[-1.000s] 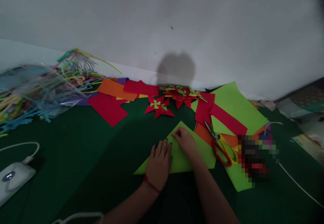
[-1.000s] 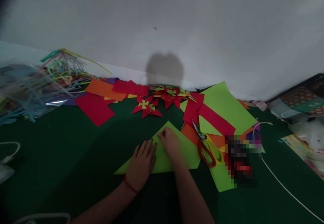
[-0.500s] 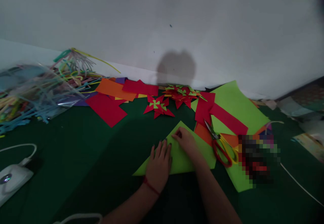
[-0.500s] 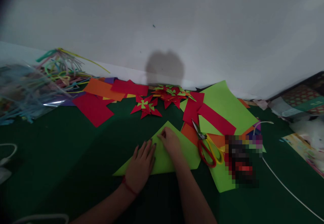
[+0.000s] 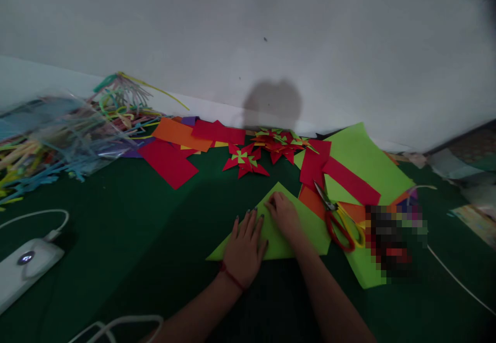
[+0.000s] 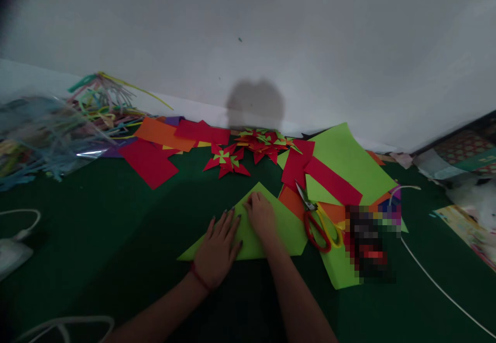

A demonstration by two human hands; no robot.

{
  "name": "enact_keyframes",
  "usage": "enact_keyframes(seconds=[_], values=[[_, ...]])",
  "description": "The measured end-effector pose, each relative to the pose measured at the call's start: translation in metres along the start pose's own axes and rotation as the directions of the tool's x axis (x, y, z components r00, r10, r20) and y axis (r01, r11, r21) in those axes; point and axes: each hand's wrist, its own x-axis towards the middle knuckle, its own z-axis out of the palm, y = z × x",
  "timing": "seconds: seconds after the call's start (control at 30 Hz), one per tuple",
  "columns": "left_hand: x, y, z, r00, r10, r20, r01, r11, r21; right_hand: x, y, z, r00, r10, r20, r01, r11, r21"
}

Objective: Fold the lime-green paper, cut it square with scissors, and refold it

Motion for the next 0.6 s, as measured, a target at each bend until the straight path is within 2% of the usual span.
enact_keyframes(seconds=[0.13,0.27,0.47,0.6], values=[[-0.006,0.0,-0.004,0.999,-0.036,0.0,0.036,0.999,0.015,-0.001,0.0,0.0,1.0,-0.016,-0.019,0.016,1.0,0.011],[-0.024,0.001,-0.009,0.997,-0.076,-0.01,0.076,0.996,0.052,-0.001,0.002,0.001,0.999,-0.018,-0.031,0.019,0.999,0.047],[-0.043,0.001,-0.016,0.989,-0.137,-0.052,0.14,0.988,0.06,-0.003,-0.004,-0.001,0.998,0.047,-0.048,-0.043,0.996,0.082],[-0.033,-0.014,-0.018,0.998,-0.058,-0.033,0.059,0.997,0.059,-0.01,-0.008,-0.002,0.987,0.127,-0.1,-0.118,0.989,0.091]])
